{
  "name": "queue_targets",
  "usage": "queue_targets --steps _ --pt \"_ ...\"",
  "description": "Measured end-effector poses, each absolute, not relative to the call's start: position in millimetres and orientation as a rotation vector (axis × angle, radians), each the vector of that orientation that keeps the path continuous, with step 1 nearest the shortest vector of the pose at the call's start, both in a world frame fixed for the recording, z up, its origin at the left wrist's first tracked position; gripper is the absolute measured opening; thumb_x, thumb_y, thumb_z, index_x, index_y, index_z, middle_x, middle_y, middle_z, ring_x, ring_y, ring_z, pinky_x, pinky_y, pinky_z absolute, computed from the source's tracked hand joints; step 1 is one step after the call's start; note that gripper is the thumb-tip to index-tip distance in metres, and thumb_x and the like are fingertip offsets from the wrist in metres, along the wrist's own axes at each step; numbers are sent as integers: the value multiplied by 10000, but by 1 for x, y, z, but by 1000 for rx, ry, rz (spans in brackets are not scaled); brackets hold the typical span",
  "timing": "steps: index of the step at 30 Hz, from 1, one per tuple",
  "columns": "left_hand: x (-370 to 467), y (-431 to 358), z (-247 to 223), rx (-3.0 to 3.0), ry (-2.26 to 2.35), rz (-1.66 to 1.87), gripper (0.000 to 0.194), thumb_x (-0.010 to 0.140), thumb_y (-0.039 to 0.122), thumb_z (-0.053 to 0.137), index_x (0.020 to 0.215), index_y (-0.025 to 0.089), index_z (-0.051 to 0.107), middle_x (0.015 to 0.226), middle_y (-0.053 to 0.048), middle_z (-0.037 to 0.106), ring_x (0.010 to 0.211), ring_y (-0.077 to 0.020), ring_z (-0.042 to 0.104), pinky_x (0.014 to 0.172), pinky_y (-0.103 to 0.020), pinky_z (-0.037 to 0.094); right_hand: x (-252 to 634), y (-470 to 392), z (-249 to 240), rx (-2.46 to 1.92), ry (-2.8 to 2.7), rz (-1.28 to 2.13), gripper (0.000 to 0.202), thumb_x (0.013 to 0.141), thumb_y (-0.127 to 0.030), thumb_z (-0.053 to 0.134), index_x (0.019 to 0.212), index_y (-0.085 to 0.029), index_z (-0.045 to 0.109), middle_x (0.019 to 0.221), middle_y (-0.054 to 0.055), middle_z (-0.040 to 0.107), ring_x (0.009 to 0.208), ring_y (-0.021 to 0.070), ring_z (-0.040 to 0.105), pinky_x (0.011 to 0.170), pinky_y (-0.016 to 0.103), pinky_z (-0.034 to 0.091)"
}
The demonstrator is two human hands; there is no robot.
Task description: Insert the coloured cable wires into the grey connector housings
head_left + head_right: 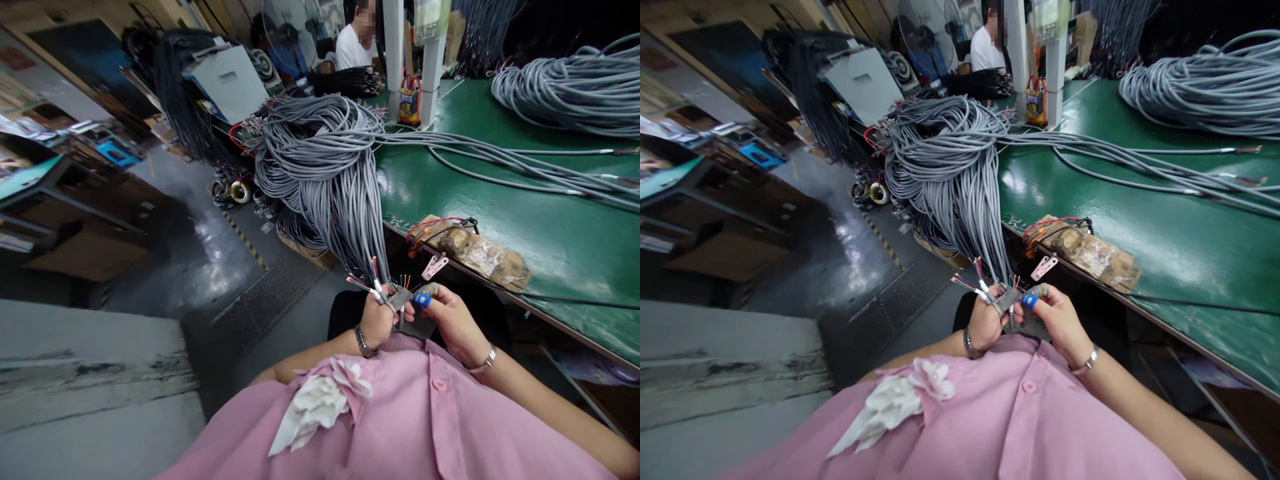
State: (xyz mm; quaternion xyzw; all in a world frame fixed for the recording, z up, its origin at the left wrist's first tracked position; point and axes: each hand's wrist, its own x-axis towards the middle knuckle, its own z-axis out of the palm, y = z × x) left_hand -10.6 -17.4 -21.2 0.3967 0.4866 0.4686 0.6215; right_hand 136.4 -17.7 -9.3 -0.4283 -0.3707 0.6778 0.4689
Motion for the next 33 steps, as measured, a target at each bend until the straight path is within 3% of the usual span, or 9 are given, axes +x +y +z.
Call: queue_targets --steps 7,16,33 --pt "-12 -13 -18 861 1081 1094 338 725 447 669 691 130 556 533 -20 614 409 -102 552 349 -181 254 149 -14 -23 -1002 -818 1691 138 713 -277 715 728 -185 613 650 -15 552 587 111 467 586 252 400" --pt "-14 3 -3 857 872 877 330 691 429 684 678 119 571 468 -18 580 335 -93 495 319 -186 220 168 25 -28 -837 -616 1834 404 826 -572 534 854 -192 668 813 40 629 679 133 550 637 260 477" --pt "1 16 -18 818 851 726 319 677 400 691 634 120 544 449 -18 570 308 -90 485 304 -189 182 151 37 -30 -762 -481 1719 297 762 -477 682 792 -182 693 723 4 641 641 111 543 595 231 443"
